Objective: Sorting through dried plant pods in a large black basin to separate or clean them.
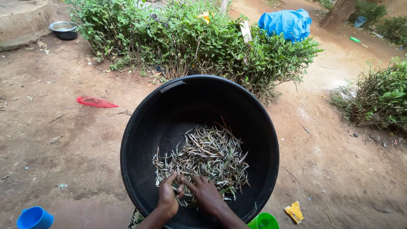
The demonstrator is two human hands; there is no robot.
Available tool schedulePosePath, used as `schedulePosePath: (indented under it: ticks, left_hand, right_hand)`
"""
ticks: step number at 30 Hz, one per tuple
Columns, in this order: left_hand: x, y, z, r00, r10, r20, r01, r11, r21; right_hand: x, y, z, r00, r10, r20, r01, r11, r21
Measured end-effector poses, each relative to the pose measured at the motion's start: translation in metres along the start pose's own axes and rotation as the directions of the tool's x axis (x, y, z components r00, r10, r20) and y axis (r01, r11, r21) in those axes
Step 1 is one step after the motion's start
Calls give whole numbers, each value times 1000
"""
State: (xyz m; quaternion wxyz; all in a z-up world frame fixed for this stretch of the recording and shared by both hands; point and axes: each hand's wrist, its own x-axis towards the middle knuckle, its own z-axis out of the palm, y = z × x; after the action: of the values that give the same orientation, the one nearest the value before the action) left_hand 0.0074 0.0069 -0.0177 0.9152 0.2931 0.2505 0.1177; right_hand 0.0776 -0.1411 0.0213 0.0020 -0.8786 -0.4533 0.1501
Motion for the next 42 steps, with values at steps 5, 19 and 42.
schedulePosePath:
  ticks: [5,19,42]
  left_hand:
    - [-3,1,3,998,-57,9,57,997,-60]
    - [-12,8,5,997,-75,-20,75,997,-6]
    - [-38,13,28,959,-134,250,-144,528,837]
  right_hand:
    - [11,29,67,963,-189,-192,176,981,-85]
    - [-9,54,-48,816,341,-468,-319,939,129]
    - [49,56,-141,621,147,-770,158,939,306]
